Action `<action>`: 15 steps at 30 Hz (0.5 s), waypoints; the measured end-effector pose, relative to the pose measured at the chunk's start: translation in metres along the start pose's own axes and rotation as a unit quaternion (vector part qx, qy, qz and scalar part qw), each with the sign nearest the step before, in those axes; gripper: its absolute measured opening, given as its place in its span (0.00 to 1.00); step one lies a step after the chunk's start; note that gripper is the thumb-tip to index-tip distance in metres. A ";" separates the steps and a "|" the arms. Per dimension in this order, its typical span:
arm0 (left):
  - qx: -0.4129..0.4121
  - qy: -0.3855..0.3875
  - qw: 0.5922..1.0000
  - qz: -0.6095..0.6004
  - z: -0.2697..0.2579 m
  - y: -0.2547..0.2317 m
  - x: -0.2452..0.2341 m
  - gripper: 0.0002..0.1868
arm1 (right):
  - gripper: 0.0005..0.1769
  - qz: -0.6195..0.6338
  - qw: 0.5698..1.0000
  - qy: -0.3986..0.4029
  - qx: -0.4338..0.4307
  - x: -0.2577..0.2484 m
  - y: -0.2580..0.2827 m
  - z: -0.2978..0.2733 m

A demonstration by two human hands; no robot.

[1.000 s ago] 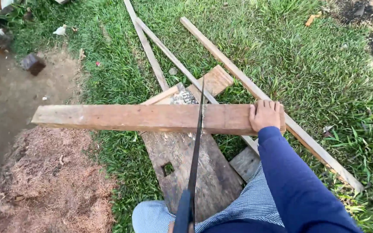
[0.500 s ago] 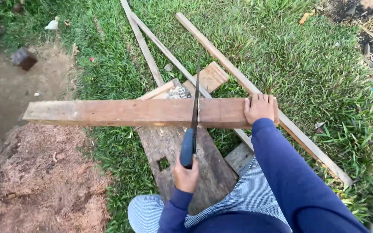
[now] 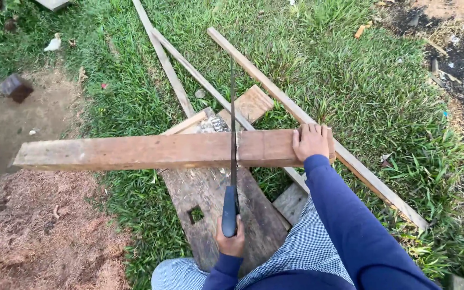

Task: Sawing a large wooden beam using a hand saw.

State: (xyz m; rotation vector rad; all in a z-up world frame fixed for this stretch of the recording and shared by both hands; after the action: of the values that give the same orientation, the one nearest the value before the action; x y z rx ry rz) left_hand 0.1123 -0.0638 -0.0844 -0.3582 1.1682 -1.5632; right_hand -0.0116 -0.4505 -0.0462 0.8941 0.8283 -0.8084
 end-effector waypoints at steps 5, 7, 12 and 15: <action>-0.019 0.044 0.998 0.031 0.046 -0.063 -0.002 0.13 | 0.22 0.004 1.000 0.024 0.003 0.001 0.003 0.003; -0.033 0.053 0.998 0.021 0.059 -0.103 -0.022 0.14 | 0.22 0.006 1.000 0.023 0.002 0.004 0.000 0.002; -0.232 0.134 0.963 0.020 -0.003 -0.091 -0.067 0.32 | 0.21 0.021 0.999 0.024 -0.007 0.006 -0.001 0.003; -0.065 0.023 0.997 -0.031 -0.107 -0.015 -0.120 0.28 | 0.21 0.035 0.999 0.033 -0.008 0.007 -0.001 0.004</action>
State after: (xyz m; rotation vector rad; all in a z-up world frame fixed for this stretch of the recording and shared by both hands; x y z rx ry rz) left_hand 0.0668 0.0911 -0.0817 -0.4500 1.3095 -1.5601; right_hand -0.0085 -0.4558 -0.0511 0.9341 0.8556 -0.7140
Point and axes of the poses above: each hand's wrist, its own z-axis towards the middle knuckle, its own x-axis out of the palm, y = z × x, the point moved 10 cm from there along z, towards the middle knuckle, and after that the axes turned 15 degrees about x, right-handed, at the moved point
